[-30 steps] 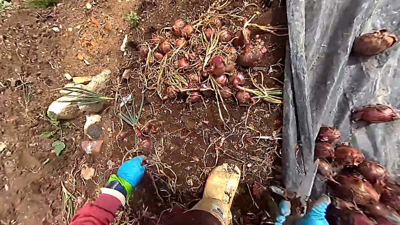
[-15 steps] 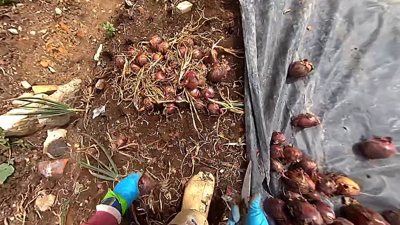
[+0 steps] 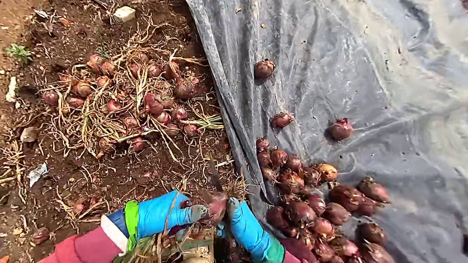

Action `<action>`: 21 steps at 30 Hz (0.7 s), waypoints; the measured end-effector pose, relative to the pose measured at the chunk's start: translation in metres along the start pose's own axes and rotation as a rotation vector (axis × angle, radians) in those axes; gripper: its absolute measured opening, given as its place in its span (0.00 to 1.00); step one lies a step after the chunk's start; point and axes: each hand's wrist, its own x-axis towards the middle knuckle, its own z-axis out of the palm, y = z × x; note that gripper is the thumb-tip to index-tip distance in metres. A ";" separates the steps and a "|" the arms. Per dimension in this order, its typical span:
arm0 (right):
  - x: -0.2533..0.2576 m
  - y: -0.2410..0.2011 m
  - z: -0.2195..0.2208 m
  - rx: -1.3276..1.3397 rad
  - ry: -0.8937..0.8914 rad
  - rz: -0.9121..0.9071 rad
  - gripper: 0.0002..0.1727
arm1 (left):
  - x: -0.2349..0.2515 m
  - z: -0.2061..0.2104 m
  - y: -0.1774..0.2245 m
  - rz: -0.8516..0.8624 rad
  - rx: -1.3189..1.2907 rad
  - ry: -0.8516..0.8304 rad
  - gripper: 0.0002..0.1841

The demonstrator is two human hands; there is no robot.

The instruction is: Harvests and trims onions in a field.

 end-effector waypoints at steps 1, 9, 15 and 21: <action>0.001 0.001 -0.003 -0.033 0.016 -0.033 0.47 | 0.004 -0.005 -0.004 0.009 -0.088 -0.087 0.37; 0.010 0.025 -0.012 -0.582 0.120 0.003 0.44 | 0.003 -0.027 -0.007 -0.172 0.358 -0.042 0.31; 0.006 0.041 -0.015 -0.381 0.025 0.421 0.50 | -0.007 -0.008 0.013 -0.542 0.476 0.672 0.26; -0.008 0.029 -0.026 -0.537 -0.155 0.358 0.53 | 0.041 0.051 0.037 -0.402 0.261 0.151 0.32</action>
